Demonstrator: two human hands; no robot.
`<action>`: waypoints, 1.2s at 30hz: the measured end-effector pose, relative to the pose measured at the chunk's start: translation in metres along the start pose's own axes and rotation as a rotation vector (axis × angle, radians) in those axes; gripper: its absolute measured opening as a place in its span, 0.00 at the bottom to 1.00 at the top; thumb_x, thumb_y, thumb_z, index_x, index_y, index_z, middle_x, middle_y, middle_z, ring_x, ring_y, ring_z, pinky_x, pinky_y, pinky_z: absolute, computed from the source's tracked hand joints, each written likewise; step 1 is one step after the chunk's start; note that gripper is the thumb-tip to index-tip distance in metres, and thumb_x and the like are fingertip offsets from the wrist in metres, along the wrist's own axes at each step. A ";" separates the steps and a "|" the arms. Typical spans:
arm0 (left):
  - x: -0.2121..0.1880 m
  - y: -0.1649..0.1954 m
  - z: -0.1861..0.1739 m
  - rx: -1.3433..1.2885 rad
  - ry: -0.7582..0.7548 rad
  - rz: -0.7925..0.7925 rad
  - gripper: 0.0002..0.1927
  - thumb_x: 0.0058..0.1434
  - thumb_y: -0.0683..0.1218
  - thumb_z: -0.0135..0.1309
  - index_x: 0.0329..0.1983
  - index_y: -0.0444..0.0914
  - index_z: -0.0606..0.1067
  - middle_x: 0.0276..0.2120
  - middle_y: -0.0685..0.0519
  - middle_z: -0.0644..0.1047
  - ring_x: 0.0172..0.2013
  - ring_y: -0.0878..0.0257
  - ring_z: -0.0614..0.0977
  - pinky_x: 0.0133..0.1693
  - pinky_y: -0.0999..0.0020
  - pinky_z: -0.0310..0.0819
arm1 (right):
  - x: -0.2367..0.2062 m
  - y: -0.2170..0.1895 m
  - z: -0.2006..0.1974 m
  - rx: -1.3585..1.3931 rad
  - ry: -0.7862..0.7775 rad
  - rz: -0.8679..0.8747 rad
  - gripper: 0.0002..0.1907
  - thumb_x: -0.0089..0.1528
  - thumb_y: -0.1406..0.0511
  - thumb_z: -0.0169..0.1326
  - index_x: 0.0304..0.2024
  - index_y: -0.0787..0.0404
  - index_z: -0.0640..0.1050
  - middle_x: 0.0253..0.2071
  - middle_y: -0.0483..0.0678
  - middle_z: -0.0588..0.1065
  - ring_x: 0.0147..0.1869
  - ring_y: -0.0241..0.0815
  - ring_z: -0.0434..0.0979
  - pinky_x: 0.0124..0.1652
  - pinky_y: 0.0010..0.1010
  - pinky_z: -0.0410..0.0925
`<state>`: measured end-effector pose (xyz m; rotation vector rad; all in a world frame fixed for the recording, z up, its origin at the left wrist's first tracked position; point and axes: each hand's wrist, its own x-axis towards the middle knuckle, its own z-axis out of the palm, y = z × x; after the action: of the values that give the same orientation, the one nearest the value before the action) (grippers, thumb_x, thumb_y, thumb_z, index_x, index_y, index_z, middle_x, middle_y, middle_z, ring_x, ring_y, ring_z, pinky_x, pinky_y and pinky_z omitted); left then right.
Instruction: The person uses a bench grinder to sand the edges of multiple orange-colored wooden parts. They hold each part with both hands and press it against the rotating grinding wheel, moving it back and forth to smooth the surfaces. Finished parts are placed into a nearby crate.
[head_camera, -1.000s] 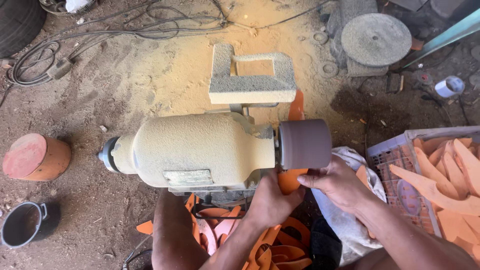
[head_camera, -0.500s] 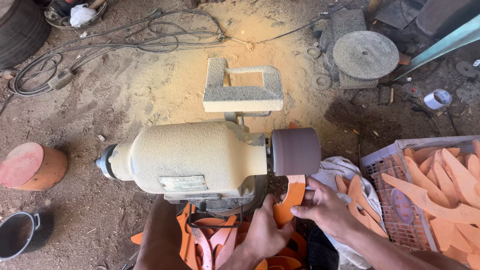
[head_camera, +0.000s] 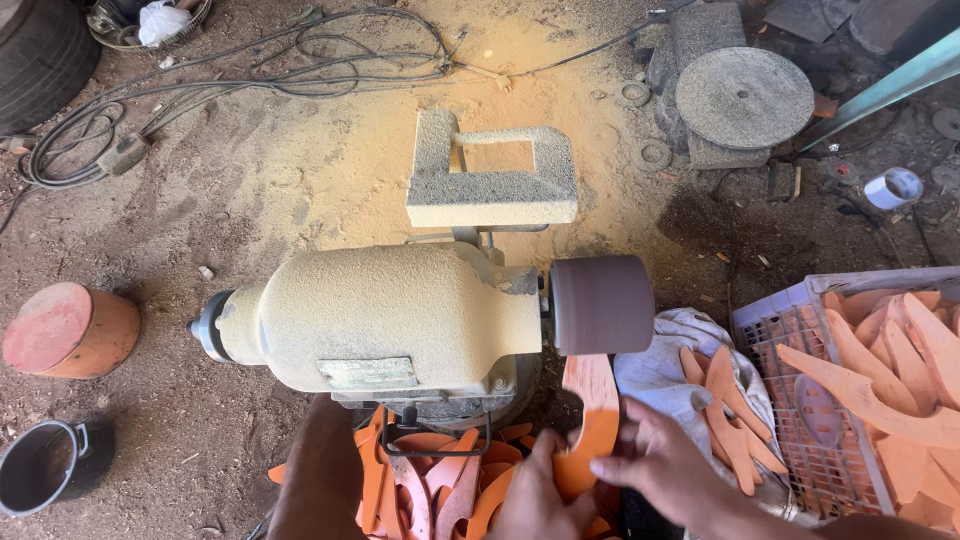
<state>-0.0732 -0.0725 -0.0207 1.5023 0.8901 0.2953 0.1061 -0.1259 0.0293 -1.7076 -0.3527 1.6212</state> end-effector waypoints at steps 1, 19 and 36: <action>0.007 0.010 -0.004 0.026 -0.002 -0.025 0.26 0.52 0.44 0.64 0.52 0.32 0.69 0.37 0.40 0.84 0.42 0.54 0.89 0.45 0.63 0.82 | 0.003 -0.009 -0.003 -0.025 0.027 -0.019 0.31 0.56 0.73 0.61 0.62 0.59 0.71 0.47 0.51 0.83 0.55 0.45 0.84 0.62 0.41 0.71; 0.039 0.062 -0.008 0.135 0.004 0.038 0.22 0.57 0.42 0.59 0.47 0.25 0.65 0.30 0.34 0.80 0.34 0.47 0.87 0.36 0.60 0.82 | 0.033 -0.027 -0.023 -0.009 0.052 -0.264 0.32 0.53 0.79 0.55 0.60 0.58 0.72 0.43 0.56 0.82 0.48 0.47 0.82 0.56 0.44 0.74; 0.002 -0.114 0.054 0.018 -0.028 0.009 0.31 0.51 0.47 0.72 0.52 0.35 0.66 0.40 0.37 0.83 0.48 0.47 0.87 0.51 0.59 0.79 | 0.024 0.070 -0.024 0.102 -0.144 -0.056 0.41 0.55 0.76 0.58 0.71 0.61 0.63 0.51 0.61 0.82 0.58 0.52 0.85 0.59 0.44 0.74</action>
<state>-0.0753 -0.1224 -0.1366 1.5238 0.8664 0.2728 0.1127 -0.1660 -0.0371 -1.4973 -0.3783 1.6960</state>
